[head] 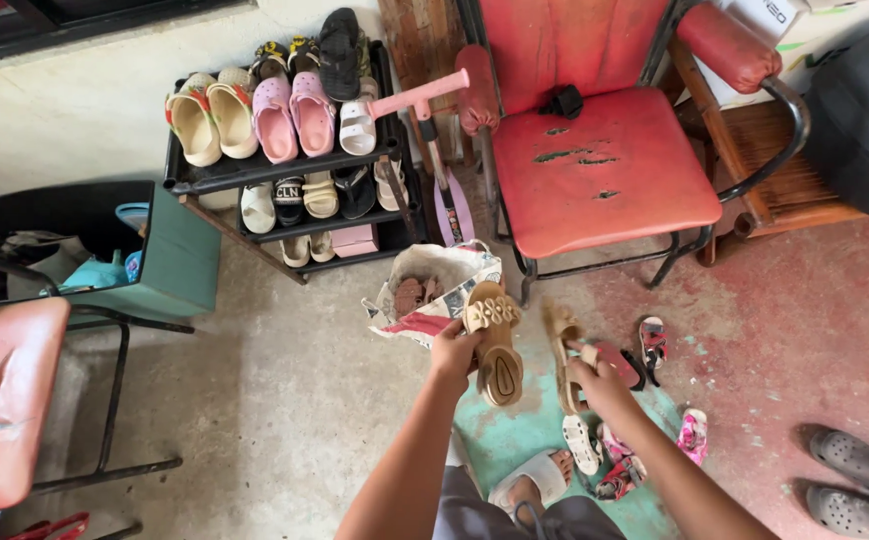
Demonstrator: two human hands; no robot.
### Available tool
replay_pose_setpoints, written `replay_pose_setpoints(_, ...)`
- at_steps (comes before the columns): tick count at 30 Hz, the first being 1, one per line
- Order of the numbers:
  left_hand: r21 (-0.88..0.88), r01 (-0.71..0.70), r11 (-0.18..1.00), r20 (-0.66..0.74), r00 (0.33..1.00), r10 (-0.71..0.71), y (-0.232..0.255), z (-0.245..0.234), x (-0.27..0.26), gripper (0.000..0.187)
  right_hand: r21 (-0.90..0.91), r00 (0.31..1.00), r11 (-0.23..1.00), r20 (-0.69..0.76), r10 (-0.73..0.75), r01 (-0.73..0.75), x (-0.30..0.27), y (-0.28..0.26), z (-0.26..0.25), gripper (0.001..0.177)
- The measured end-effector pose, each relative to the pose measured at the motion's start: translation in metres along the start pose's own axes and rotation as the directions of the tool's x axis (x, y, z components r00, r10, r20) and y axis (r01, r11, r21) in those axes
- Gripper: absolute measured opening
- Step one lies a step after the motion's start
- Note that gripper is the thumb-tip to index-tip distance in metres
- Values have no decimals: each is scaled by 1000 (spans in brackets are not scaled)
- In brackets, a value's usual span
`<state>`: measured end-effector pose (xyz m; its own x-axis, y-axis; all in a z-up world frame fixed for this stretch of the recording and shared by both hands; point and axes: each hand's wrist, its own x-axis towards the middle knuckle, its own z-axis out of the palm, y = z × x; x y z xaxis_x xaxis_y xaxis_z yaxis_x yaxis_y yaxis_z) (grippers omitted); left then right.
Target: Picking up various shoes and sandals from the floor and putting them into a bag and onto a shoe rack.
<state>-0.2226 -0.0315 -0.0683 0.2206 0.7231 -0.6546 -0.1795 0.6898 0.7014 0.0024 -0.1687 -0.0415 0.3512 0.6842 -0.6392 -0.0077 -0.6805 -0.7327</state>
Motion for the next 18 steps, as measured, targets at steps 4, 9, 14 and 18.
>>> replay_pose_setpoints(4, 4, 23, 1000, 43, 999, -23, 8, 5, -6, 38, 36, 992, 996, -97, -76, 80, 29, 14, 12, 47)
replay_pose_setpoints(9, -326, 45, 944, 170, 985, 12, 34, 9, -16, 34, 94, 978, 977, 58, -199, 194, -2, -52, 49, 45)
replay_pose_setpoints(14, -287, 114, 951, 193, 979, -59, 60, -19, -11, 35, 390, 964, 921, 253, -81, -25, -5, -91, 71, 40)
replay_pose_setpoints(18, -348, 168, 922, 209, 973, -98, 81, -39, -14, 39, 441, 915, 872, 402, 17, -210, -5, -119, 91, 37)
